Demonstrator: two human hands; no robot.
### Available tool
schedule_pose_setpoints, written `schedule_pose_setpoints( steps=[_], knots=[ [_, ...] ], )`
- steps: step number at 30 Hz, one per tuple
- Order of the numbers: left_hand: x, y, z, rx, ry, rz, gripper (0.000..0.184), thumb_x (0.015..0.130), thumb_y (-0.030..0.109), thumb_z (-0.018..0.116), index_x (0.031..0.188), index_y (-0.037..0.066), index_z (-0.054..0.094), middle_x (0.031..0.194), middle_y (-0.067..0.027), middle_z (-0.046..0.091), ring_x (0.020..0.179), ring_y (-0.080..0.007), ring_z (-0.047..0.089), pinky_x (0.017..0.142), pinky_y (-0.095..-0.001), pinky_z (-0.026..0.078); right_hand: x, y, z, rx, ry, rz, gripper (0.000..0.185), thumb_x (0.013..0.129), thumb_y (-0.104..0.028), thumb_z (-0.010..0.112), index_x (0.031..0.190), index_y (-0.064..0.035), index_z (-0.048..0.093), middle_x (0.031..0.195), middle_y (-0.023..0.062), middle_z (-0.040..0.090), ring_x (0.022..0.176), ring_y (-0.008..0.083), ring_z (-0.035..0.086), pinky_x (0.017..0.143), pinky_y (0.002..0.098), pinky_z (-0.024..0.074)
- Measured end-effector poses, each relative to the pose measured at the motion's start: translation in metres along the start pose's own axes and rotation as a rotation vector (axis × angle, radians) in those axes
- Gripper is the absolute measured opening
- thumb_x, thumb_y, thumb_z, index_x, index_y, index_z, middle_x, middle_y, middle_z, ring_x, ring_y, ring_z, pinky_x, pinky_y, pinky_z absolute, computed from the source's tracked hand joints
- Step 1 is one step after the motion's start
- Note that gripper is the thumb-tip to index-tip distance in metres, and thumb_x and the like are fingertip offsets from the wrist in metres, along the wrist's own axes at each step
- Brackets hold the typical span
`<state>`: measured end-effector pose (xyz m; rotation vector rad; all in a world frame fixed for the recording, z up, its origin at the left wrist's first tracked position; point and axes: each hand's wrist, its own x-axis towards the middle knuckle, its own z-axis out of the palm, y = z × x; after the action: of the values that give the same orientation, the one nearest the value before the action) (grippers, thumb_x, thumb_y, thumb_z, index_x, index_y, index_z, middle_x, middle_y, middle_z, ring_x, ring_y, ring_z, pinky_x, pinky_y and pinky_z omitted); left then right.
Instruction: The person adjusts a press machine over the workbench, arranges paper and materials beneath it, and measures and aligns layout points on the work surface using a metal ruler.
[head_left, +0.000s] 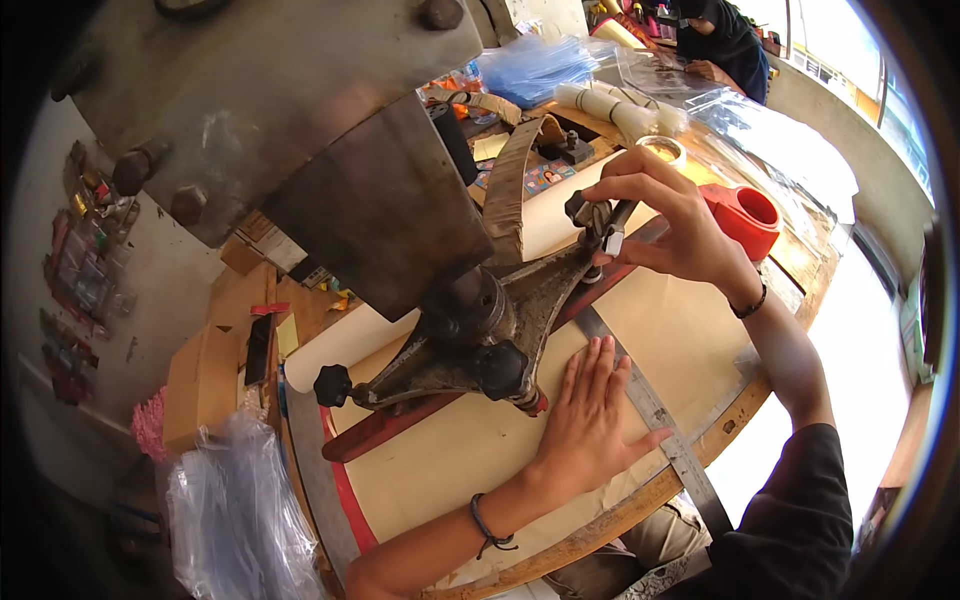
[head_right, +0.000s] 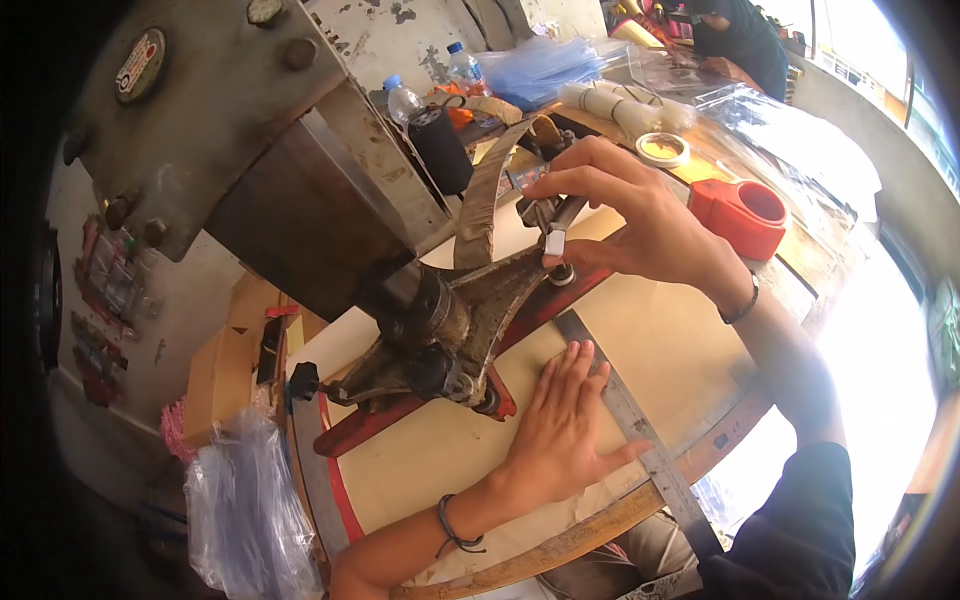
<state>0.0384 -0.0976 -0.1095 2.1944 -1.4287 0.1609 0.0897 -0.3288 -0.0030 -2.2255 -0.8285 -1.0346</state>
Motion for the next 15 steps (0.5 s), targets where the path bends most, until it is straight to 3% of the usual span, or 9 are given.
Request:
schedule_pose_setpoints(
  steps=[6,15],
  knots=[
    [-0.0006,0.0009,0.0006,0.023,0.018,0.012,0.096,0.088,0.064,0.064,0.138,-0.014,0.04,0.145,-0.0403,0.035,0.143,-0.0499,0.031,0.119,-0.0571,0.023,-0.001,0.0007,0.0025,0.015,0.016,0.027,0.055,0.072,-0.002,0.081,0.124,-0.0141,0.067,0.116,0.0071,0.06,0.108,0.0272,0.061,0.09,0.0384,0.0518],
    [-0.0009,0.0004,0.0011,0.003,0.022,0.013,0.095,0.088,0.063,0.065,0.137,-0.015,0.04,0.145,-0.0401,0.035,0.143,-0.0501,0.03,0.119,-0.0565,0.024,0.0007,-0.0063,0.0028,-0.033,0.067,0.032,0.053,0.075,0.0,0.08,0.125,-0.0143,0.067,0.118,0.0062,0.058,0.103,0.0208,0.062,0.078,0.0317,0.056]
  ],
)
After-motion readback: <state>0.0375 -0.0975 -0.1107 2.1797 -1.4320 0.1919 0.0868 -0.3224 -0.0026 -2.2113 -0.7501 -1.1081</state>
